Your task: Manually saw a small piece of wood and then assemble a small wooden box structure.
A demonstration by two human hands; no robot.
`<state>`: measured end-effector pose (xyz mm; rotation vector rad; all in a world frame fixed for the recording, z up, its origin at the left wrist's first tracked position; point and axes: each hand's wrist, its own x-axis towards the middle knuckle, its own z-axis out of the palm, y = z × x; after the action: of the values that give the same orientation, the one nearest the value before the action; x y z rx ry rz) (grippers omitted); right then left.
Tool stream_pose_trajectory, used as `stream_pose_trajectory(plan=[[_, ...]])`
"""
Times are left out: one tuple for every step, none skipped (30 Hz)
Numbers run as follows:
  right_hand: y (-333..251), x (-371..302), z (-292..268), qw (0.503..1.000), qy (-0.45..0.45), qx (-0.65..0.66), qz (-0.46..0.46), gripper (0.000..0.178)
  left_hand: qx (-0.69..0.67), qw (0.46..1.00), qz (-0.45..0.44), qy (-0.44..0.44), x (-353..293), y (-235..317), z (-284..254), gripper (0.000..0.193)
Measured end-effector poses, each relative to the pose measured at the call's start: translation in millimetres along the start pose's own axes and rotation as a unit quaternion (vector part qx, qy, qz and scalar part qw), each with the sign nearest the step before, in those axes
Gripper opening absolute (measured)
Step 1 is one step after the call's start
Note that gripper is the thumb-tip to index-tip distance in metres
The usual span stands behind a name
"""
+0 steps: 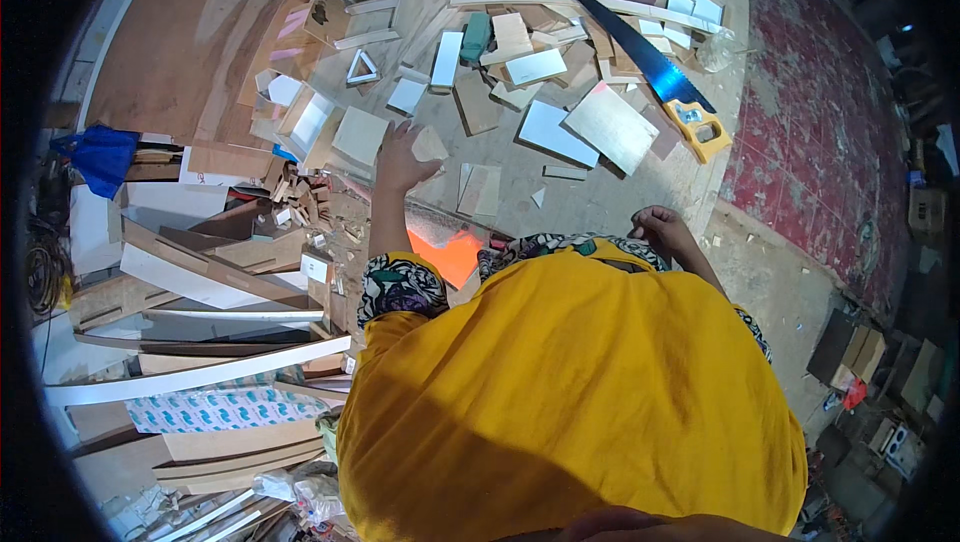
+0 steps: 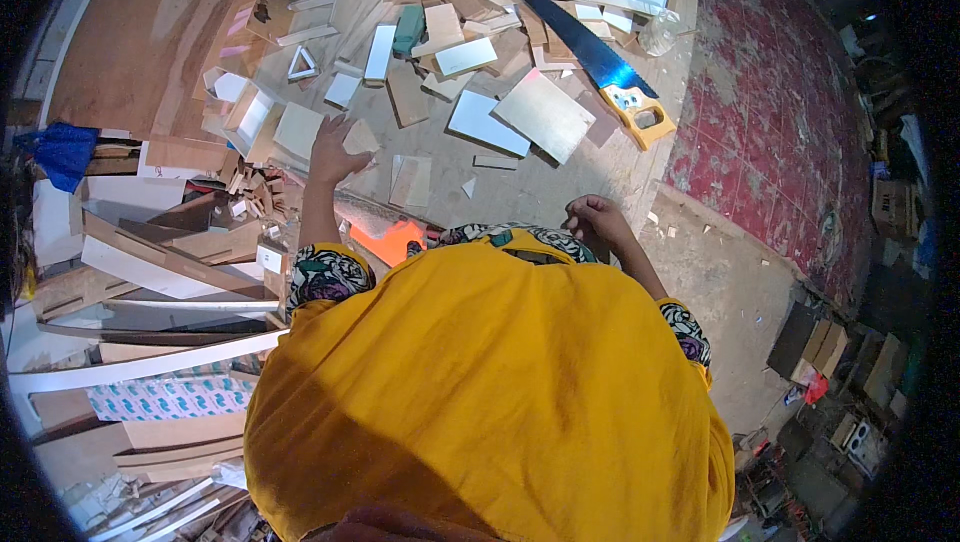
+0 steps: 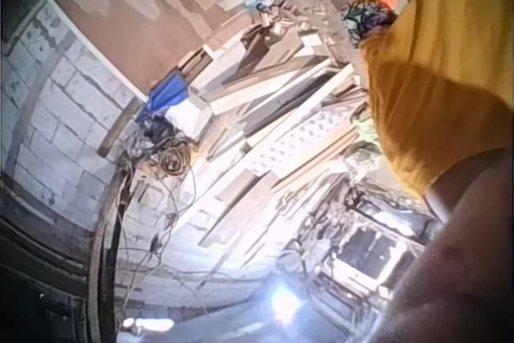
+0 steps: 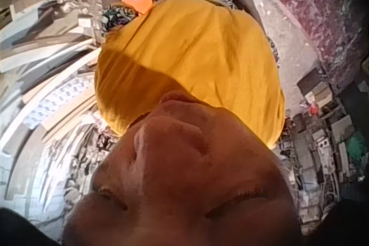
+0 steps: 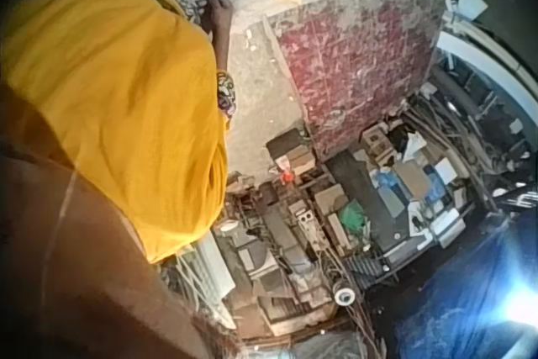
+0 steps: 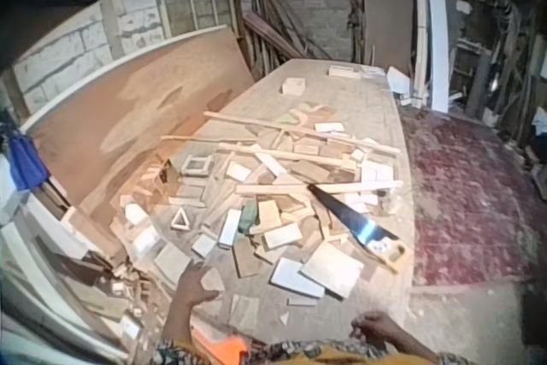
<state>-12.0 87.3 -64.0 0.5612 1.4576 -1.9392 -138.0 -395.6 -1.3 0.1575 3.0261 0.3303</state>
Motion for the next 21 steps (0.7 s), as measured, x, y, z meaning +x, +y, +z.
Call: stream_pose_trajectory(plan=[[-1.6,-0.7,1.1,1.0,0.0,0.0,0.001,0.015,-0.021,0.999,0.001,0.024,-1.5,2.0,-0.5,0.077],[-4.0,-1.5,1.4,1.0,0.0,-0.015,0.002,0.013,-0.042,0.998,0.002,0.047,-2.5,2.9,-0.7,0.075],[-6.0,-2.2,2.0,1.0,0.001,-0.03,0.003,0.012,-0.042,0.998,0.001,0.047,-2.9,2.4,-0.8,0.075],[-7.1,-2.7,2.6,1.0,0.001,-0.03,0.003,0.012,-0.037,0.998,0.0,0.041,-3.3,1.6,-1.4,0.075],[-8.1,-3.2,3.2,1.0,-0.003,-0.023,0.005,0.012,-0.033,0.999,-0.001,0.034,-3.9,1.0,-1.7,0.075],[-9.0,-3.4,4.0,1.0,-0.006,-0.016,0.006,0.013,-0.033,0.999,-0.002,0.034,-4.9,0.6,-1.8,0.075],[-7.3,-2.1,2.1,1.0,-0.006,-0.016,0.006,0.013,-0.034,0.999,0.001,0.034,-5.3,0.7,-2.1,0.075],[-5.6,-0.6,0.3,1.0,-0.006,-0.018,0.002,0.012,-0.034,0.999,0.004,0.034,-5.6,0.9,-2.5,0.075],[-3.7,0.8,-1.4,1.0,-0.006,-0.021,-0.001,0.012,-0.034,0.999,0.004,0.034,-5.4,-0.2,-1.4,0.075],[-3.2,1.2,-0.7,1.0,-0.007,-0.022,-0.001,0.012,-0.03,0.999,0.005,0.035,-6.4,-1.4,-0.5,0.075],[-2.4,1.5,0.1,1.0,0.002,-0.02,0.006,0.013,-0.026,0.999,0.006,0.036,-7.4,-2.8,0.2,0.076],[-2.0,1.9,0.8,1.0,0.011,-0.018,0.012,0.014,-0.026,0.999,0.004,0.036,-8.2,-3.9,1.0,0.076],[-0.3,3.0,-0.4,1.0,0.011,-0.018,0.012,0.014,-0.027,0.999,0.003,0.032,-8.1,-0.1,-1.8,0.075],[1.3,4.0,-1.5,1.0,0.008,-0.017,0.009,0.014,-0.029,0.999,0.002,0.028,-8.1,3.4,-4.5,0.073],[2.6,4.7,-3.3,1.0,0.006,-0.016,0.006,0.014,-0.029,0.999,0.003,0.028,-8.1,5.4,-6.0,0.073],[2.2,4.7,-4.3,1.0,0.005,-0.017,0.006,0.014,-0.022,0.999,0.003,0.026,-9.0,6.6,-7.6,0.074],[1.7,4.7,-5.4,1.0,-0.004,-0.016,0.007,0.013,-0.014,1.0,0.003,0.024,-9.6,8.0,-8.9,0.074],[1.7,4.7,-6.3,1.0,-0.012,-0.014,0.008,0.013,-0.014,1.0,0.003,0.023,-9.8,9.8,-10.0,0.074],[0.5,4.2,-5.4,1.0,-0.013,-0.015,0.009,0.013,-0.01,1.0,-0.001,0.02,-10.2,11.3,-11.1,0.074],[-0.3,3.7,-4.6,1.0,-0.008,-0.025,0.011,0.013,-0.005,1.0,-0.005,0.015,-10.4,12.1,-11.6,0.074],[-1.0,3.1,-3.7,0.999,-0.002,-0.035,0.013,0.012,-0.005,1.0,-0.005,0.015,-10.2,11.8,-10.9,0.074]])
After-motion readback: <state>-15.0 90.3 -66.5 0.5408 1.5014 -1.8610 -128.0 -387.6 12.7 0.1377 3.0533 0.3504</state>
